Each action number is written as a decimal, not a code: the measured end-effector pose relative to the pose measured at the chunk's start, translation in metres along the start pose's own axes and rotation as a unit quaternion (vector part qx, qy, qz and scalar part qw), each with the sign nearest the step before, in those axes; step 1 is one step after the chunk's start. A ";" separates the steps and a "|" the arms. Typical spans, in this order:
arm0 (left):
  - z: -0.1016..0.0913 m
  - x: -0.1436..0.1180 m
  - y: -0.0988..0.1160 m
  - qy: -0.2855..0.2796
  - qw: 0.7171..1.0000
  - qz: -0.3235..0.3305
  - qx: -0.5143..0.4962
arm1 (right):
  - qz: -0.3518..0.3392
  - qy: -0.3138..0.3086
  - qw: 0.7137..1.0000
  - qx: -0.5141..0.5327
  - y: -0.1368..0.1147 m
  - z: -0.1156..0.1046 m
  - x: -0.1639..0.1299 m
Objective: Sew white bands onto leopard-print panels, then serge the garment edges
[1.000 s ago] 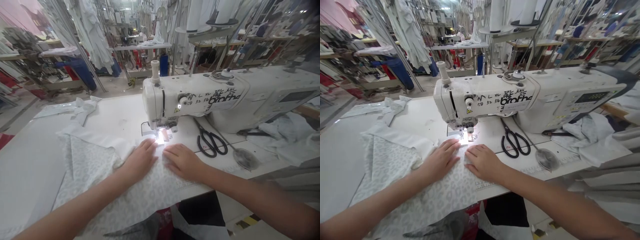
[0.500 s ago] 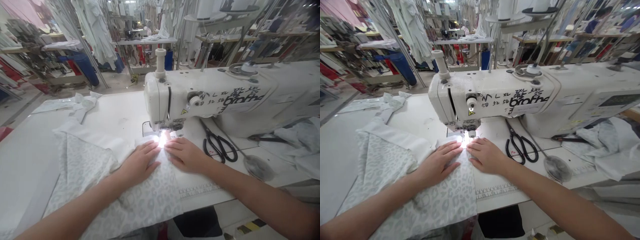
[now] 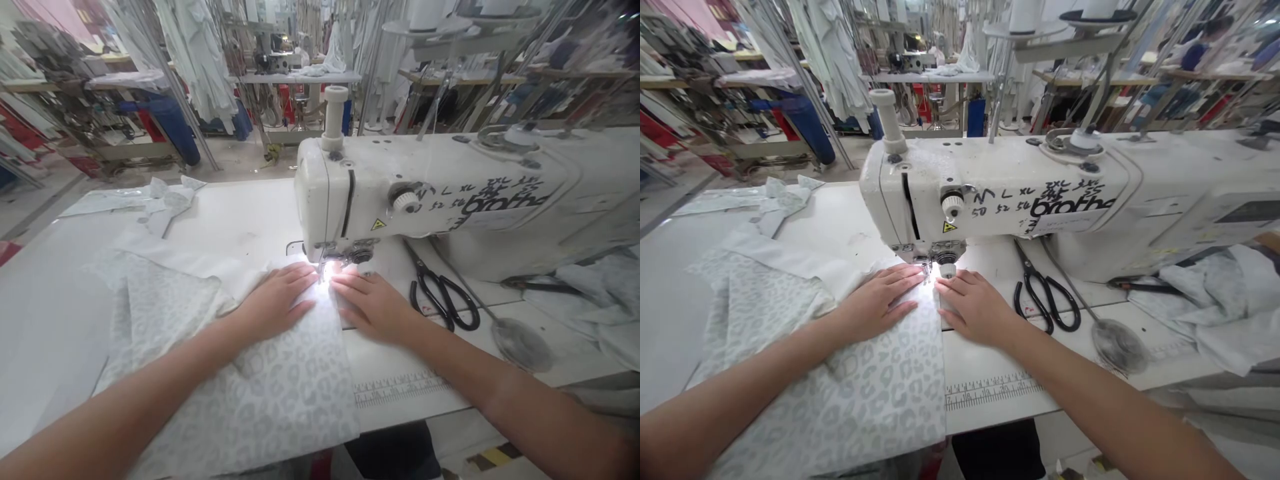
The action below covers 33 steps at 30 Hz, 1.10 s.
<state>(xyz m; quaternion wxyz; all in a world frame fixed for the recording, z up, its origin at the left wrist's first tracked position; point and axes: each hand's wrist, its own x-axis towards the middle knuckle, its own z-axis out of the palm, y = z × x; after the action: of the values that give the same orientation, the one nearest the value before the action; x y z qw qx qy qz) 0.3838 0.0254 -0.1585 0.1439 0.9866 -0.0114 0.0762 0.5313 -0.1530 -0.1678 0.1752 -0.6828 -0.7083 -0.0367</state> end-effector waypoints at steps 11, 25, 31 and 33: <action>-0.004 0.000 0.004 -0.004 1.000 -0.002 -0.014 | 0.353 0.031 0.932 -0.079 0.009 -0.058 -0.077; 0.012 0.053 -0.005 0.109 0.958 -0.265 0.024 | 0.447 -0.083 0.889 -0.057 0.046 -0.063 -0.095; 0.002 0.041 0.002 0.094 0.960 -0.264 0.003 | 0.384 -0.062 0.918 0.073 -0.027 -0.068 -0.115; -0.005 0.025 0.011 0.077 0.959 -0.274 -0.012 | 0.376 -0.055 0.911 0.159 -0.073 -0.057 -0.135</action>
<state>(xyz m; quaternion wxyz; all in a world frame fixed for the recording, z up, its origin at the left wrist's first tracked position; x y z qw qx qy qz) 0.4076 0.0162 -0.1469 0.1711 0.9414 0.2694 0.1095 0.4717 -0.3028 -0.1409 0.2428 -0.8629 -0.4039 0.1827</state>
